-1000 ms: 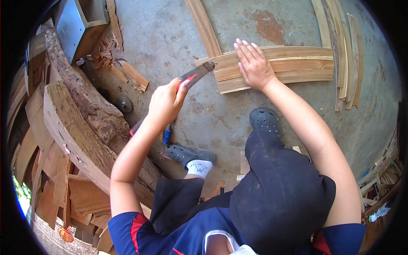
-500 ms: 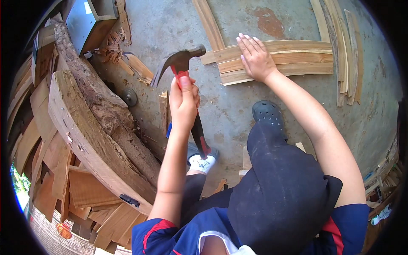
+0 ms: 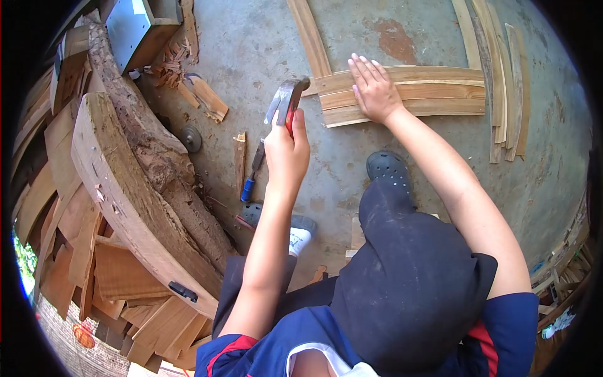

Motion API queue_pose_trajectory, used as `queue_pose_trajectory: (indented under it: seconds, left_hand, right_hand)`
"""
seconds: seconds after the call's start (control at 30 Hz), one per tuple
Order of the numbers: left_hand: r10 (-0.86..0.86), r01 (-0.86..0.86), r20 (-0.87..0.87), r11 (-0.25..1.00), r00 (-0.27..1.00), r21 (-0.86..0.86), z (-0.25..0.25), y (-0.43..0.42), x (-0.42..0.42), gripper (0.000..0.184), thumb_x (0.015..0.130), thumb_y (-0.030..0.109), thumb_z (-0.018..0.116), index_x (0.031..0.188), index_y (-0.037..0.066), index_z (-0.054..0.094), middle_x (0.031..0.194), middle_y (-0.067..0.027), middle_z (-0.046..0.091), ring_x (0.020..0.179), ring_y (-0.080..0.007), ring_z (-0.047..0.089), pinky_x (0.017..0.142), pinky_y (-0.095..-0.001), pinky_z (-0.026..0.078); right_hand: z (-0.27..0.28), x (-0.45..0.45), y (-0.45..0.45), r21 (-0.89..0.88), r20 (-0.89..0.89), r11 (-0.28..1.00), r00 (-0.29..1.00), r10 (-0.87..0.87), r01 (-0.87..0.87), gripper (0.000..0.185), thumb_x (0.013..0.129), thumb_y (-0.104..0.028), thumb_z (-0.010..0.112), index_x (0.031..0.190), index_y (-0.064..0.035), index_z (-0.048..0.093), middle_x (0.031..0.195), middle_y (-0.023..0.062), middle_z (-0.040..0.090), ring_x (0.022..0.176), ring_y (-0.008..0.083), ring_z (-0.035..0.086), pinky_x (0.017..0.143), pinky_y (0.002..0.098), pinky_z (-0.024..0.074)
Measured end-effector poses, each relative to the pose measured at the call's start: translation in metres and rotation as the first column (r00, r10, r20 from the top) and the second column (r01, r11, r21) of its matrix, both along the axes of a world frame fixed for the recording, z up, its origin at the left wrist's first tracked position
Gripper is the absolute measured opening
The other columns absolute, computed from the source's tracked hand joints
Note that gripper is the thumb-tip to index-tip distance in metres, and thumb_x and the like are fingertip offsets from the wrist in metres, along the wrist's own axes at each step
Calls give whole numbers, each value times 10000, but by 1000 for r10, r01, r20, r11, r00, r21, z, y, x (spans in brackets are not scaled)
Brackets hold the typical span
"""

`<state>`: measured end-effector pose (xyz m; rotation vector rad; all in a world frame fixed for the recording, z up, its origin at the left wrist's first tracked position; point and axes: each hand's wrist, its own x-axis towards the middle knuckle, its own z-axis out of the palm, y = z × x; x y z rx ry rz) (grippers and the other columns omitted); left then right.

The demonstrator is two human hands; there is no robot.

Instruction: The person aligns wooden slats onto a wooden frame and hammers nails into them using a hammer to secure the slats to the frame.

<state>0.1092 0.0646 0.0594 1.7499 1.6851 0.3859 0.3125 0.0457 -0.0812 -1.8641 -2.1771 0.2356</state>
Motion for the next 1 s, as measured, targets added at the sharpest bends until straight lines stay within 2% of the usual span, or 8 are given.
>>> queue_pose_trajectory:
  seconds: [0.07,0.17,0.3,0.4,0.7,0.8,0.9,1.0]
  left_hand:
    - [-5,-2,152,999,988,49,16,-8,-4,372,994,325,441,924,-26,540,594,-61,489,539,-122,476,506,-318,401]
    - [150,-118,380,987,913,-105,42,-19,6,408,1003,362,397,959,-22,527,615,-47,486,549,-100,476,501,-291,393]
    - [-23,-7,206,990,978,143,-28,-24,12,371,1007,307,369,1012,-17,551,674,-148,572,582,-243,564,558,-371,451]
    - [-38,38,-16,999,999,-19,-78,-12,11,377,995,330,377,1020,-1,556,784,-312,597,780,-505,573,633,-545,451]
    - [80,-79,-2,984,997,-157,-35,-22,-8,418,1004,354,358,1122,10,563,835,-290,618,835,-472,602,689,-491,471]
    - [128,-126,5,982,992,-143,-45,-27,-20,455,1002,398,368,831,3,517,597,-80,488,545,-153,484,524,-324,393]
    - [164,-154,15,947,986,-281,-29,-24,-22,415,1008,351,357,1035,-7,565,717,-175,598,640,-288,601,610,-381,464]
    - [244,-205,307,967,920,-154,7,-26,-6,425,1009,370,369,935,-11,543,672,-38,513,590,-96,493,538,-253,403]
  right_hand:
    - [1,0,0,14,37,1000,999,11,-11,532,896,-222,455,1365,20,392,1411,171,417,1302,270,405,1110,404,249]
    - [1,0,0,15,28,1000,1000,7,-7,532,892,-221,460,1362,20,395,1407,173,422,1298,271,410,1107,406,254]
    - [0,0,-1,4,14,1000,1000,-2,2,530,892,-220,461,1361,19,398,1406,174,424,1297,271,412,1105,405,257]
    - [0,1,1,31,32,999,999,14,-15,526,897,-223,455,1360,19,399,1406,172,424,1294,270,416,1104,405,259]
    - [1,0,-1,-20,8,1000,1000,-3,3,540,907,-206,443,1391,16,353,1435,168,385,1317,264,385,1118,395,231]
    - [1,0,-1,-25,4,1000,1000,-3,3,544,906,-210,441,1392,17,351,1436,170,382,1319,267,382,1120,396,227]
    - [2,-1,-1,-22,10,1000,1000,-3,3,547,904,-211,442,1392,19,349,1438,172,379,1320,272,380,1121,398,225]
    - [-1,0,-1,-29,-15,1000,1000,-4,4,549,904,-215,441,1391,22,349,1440,175,374,1320,279,378,1122,399,223]
